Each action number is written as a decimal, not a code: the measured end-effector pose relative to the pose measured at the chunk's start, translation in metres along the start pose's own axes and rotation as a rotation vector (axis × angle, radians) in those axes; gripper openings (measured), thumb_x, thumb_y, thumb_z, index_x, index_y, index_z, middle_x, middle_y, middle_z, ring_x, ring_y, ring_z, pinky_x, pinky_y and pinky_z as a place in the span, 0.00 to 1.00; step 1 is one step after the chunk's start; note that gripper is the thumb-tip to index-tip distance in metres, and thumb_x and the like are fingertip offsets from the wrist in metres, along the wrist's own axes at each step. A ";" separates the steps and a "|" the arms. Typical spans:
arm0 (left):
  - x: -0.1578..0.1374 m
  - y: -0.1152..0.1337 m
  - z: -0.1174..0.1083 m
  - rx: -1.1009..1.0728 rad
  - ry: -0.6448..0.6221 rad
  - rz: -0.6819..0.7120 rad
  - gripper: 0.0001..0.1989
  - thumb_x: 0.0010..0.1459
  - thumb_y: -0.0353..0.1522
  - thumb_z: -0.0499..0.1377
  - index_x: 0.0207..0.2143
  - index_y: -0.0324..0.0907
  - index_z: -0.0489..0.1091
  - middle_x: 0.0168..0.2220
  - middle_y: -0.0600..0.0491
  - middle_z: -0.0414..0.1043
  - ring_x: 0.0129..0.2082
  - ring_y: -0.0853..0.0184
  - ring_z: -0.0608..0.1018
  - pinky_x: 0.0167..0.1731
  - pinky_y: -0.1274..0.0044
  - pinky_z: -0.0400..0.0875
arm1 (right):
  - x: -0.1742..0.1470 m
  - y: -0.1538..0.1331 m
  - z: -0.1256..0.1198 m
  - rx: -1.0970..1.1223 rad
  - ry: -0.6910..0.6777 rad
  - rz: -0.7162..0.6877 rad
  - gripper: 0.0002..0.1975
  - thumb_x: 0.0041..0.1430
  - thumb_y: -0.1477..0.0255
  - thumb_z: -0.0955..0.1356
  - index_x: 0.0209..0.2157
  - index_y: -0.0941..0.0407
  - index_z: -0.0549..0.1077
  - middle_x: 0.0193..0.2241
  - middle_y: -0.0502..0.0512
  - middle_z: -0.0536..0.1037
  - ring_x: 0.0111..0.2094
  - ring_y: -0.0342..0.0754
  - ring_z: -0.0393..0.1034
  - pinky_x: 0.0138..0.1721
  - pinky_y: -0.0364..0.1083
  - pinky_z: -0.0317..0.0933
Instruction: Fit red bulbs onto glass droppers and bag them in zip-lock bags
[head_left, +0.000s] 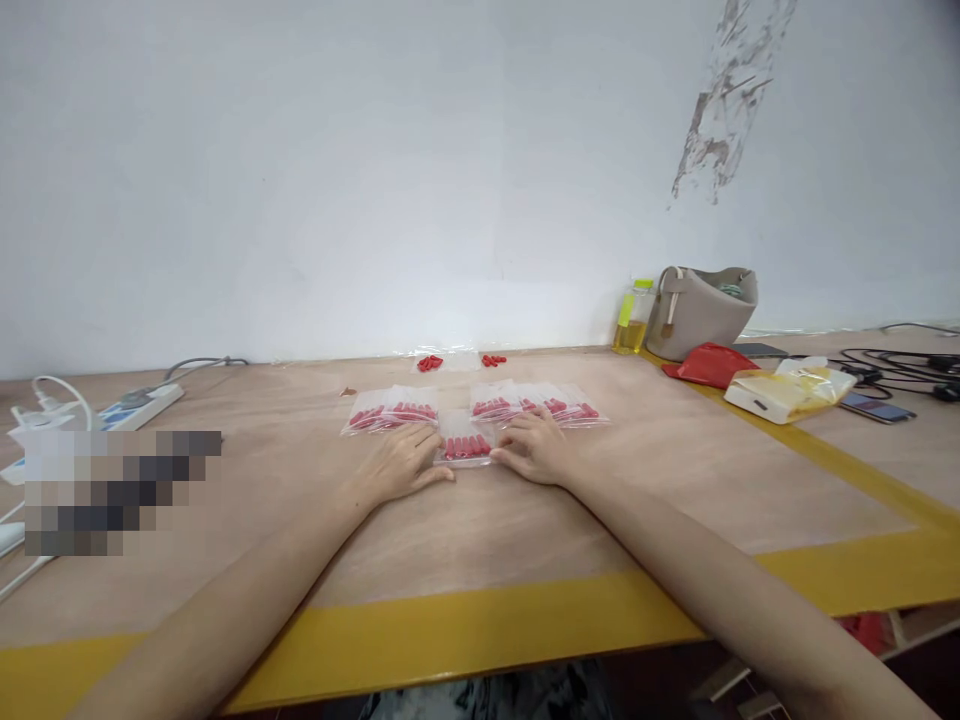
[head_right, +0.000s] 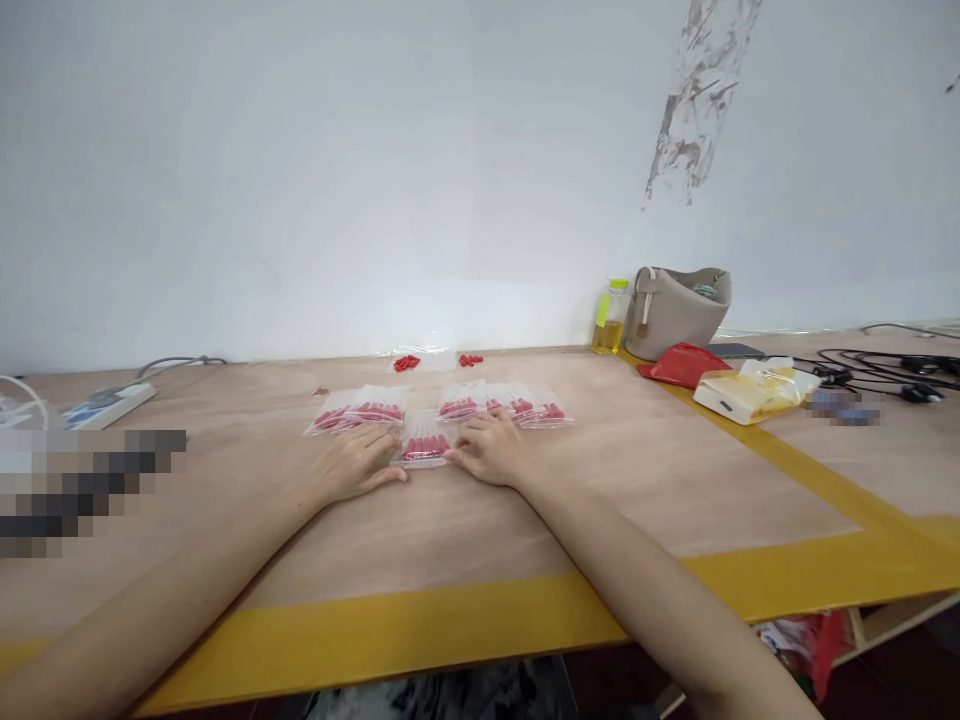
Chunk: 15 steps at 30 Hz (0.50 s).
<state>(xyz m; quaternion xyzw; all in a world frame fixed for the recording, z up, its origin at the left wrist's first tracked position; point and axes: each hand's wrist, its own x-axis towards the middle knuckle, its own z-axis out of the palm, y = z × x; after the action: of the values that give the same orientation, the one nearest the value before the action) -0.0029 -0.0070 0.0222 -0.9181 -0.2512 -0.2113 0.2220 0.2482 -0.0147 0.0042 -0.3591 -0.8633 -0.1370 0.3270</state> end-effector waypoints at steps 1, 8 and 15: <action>0.002 0.004 -0.003 -0.022 -0.009 -0.041 0.17 0.55 0.44 0.51 0.35 0.38 0.66 0.34 0.47 0.68 0.35 0.62 0.71 0.33 0.73 0.64 | 0.001 0.004 -0.001 0.001 0.032 0.059 0.12 0.56 0.65 0.61 0.27 0.56 0.70 0.29 0.54 0.73 0.35 0.46 0.63 0.41 0.48 0.48; 0.029 0.015 0.015 0.025 -0.183 0.039 0.16 0.60 0.32 0.45 0.50 0.42 0.61 0.43 0.48 0.69 0.41 0.63 0.71 0.46 0.68 0.58 | 0.024 0.036 0.011 -0.128 -0.069 0.214 0.19 0.50 0.73 0.64 0.47 0.53 0.67 0.47 0.56 0.69 0.46 0.51 0.61 0.45 0.50 0.51; 0.059 -0.012 0.047 0.133 -0.266 -0.066 0.15 0.59 0.30 0.45 0.47 0.40 0.64 0.41 0.46 0.71 0.43 0.61 0.71 0.51 0.62 0.48 | 0.025 0.048 0.019 -0.195 -0.222 0.407 0.12 0.55 0.72 0.60 0.36 0.52 0.74 0.36 0.56 0.76 0.36 0.50 0.68 0.35 0.46 0.57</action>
<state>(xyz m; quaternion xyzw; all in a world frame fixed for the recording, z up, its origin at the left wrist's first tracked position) 0.0500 0.0482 0.0172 -0.9126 -0.3219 -0.0778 0.2398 0.2599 0.0409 0.0069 -0.5682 -0.7866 -0.1108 0.2147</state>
